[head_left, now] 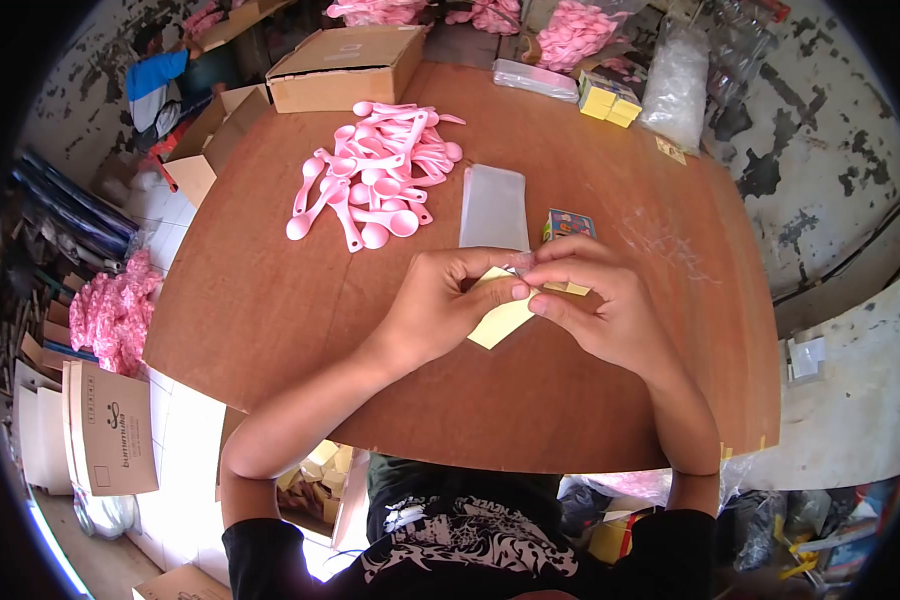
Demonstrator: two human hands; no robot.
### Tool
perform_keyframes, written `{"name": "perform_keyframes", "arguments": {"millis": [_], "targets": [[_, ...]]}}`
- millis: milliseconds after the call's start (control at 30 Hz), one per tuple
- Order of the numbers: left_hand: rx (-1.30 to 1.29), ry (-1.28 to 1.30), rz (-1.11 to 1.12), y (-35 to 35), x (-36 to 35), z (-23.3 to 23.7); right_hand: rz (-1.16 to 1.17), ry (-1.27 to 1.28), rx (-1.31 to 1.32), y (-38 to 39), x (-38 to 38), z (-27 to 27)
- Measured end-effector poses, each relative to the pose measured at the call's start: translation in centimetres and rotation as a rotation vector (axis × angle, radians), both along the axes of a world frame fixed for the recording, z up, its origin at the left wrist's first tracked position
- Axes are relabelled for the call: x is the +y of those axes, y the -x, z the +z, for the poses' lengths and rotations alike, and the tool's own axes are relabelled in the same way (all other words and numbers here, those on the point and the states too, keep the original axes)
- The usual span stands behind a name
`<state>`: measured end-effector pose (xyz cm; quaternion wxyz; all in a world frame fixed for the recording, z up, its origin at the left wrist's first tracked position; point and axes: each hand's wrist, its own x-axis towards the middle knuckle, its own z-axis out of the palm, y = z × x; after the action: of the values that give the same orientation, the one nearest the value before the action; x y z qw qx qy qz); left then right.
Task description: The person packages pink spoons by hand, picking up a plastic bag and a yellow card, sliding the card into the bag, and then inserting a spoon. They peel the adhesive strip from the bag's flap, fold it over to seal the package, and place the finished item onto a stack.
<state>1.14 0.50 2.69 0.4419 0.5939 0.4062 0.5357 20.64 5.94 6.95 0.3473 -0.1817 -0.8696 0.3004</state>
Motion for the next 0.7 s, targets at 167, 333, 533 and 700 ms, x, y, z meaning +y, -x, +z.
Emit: {"name": "perform_keyframes", "arguments": {"millis": [167, 333, 533, 700], "targets": [[0.028, -0.286, 0.043, -0.7, 0.3, 0.3, 0.064, 0.090, -0.099, -0.2, -0.2, -0.5], [0.138, -0.398, 0.135, -1.0, -0.6, 1.4, 0.056, 0.179, -0.121, 0.0, -0.1, -1.4], [0.288, 0.055, -0.409, 1.4, 0.2, -0.7, -0.229, 0.302, 0.112, 3.9, 5.8, 0.0], [0.276, 0.130, -0.864, 1.6, -0.2, -0.8, 0.151, -0.246, -0.148, 14.1, 7.8, -3.8]]}}
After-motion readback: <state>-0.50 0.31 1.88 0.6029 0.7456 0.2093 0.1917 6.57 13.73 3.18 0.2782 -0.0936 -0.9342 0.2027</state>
